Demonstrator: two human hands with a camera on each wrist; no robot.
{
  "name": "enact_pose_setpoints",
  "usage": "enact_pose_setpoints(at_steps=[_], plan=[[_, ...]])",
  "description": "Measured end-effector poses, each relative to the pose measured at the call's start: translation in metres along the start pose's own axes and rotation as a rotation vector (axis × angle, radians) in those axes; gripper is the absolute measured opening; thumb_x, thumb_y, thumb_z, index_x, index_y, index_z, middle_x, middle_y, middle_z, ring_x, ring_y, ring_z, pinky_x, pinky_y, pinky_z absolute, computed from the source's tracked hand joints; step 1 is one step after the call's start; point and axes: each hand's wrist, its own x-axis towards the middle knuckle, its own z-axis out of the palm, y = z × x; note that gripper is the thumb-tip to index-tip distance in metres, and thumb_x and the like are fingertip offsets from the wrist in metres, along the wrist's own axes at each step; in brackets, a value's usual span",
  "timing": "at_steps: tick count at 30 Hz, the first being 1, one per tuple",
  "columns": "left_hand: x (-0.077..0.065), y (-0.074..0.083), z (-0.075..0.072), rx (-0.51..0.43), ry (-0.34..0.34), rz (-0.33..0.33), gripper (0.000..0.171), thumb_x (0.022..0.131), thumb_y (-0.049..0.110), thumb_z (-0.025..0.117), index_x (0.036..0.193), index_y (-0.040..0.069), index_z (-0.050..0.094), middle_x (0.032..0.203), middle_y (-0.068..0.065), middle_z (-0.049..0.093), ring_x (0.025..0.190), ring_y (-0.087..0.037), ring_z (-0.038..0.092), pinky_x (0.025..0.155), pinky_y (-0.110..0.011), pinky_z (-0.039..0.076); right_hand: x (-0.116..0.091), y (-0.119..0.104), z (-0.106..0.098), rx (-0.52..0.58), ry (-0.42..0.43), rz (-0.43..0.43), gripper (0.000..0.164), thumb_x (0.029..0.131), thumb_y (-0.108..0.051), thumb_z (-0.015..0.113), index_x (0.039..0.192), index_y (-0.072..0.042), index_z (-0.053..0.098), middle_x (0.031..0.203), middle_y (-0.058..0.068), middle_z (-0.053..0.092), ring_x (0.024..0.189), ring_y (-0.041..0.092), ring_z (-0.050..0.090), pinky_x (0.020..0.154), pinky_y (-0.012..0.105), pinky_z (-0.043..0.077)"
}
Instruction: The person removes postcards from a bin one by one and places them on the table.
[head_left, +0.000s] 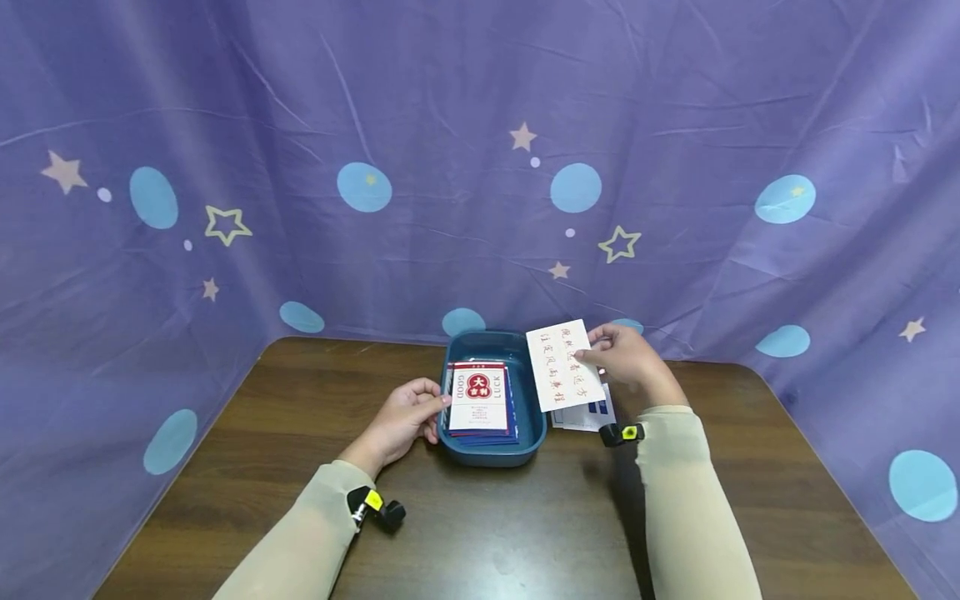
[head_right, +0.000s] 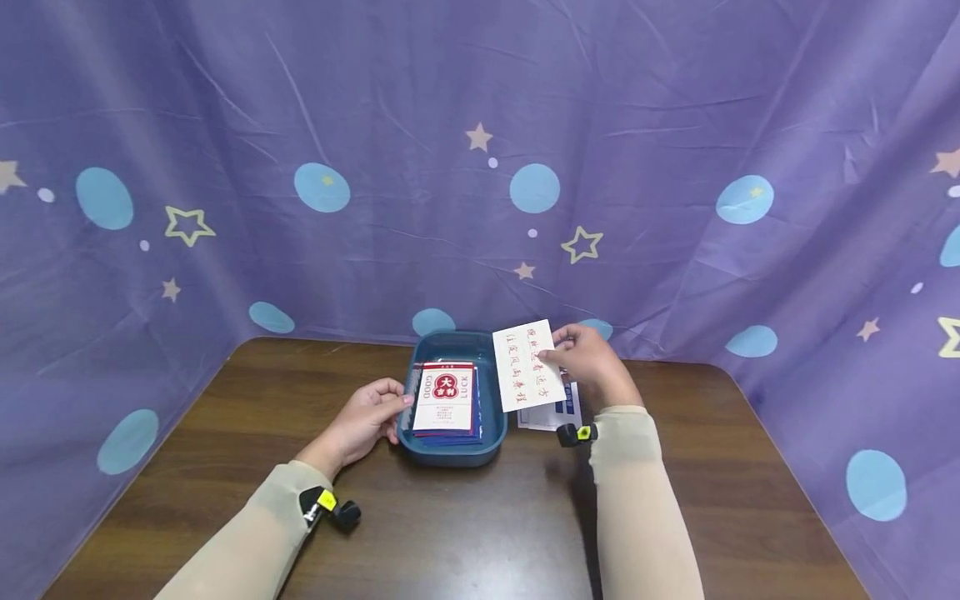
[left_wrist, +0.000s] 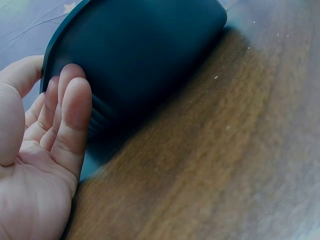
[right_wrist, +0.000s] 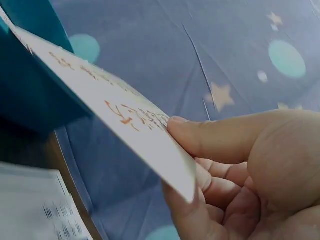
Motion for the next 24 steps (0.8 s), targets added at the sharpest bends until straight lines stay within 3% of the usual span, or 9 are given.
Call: enact_pose_setpoints(at_steps=[7, 15, 24], plan=[[0.0, 0.001, 0.001, 0.005, -0.001, -0.001, 0.017, 0.102, 0.01, 0.071, 0.103, 0.005, 0.055, 0.067, -0.001, 0.067, 0.049, -0.012, 0.06, 0.042, -0.024, 0.055, 0.0, 0.03, -0.024, 0.001, -0.005, 0.059, 0.039, 0.095, -0.014, 0.081, 0.122, 0.005, 0.059, 0.088, 0.004, 0.065, 0.071, 0.015, 0.069, 0.064, 0.031, 0.065], [-0.001, 0.0, 0.001, 0.01, 0.011, -0.007, 0.017, 0.103, 0.009, 0.07, 0.103, 0.004, 0.055, 0.066, 0.001, 0.067, 0.048, -0.012, 0.059, 0.042, -0.024, 0.055, 0.007, 0.069, -0.028, 0.07, -0.038, 0.182, 0.037, 0.095, -0.014, 0.082, 0.119, 0.003, 0.06, 0.085, 0.0, 0.071, 0.075, 0.014, 0.069, 0.066, 0.03, 0.062], [0.0, 0.001, 0.001, 0.01, 0.007, -0.002, 0.018, 0.103, 0.011, 0.071, 0.104, 0.004, 0.054, 0.067, 0.001, 0.068, 0.048, -0.012, 0.059, 0.042, -0.024, 0.055, 0.005, 0.079, -0.024, -0.057, -0.013, 0.226, 0.031, 0.089, -0.009, 0.084, 0.102, 0.002, 0.059, 0.091, 0.009, 0.066, 0.076, 0.019, 0.07, 0.07, 0.036, 0.067]])
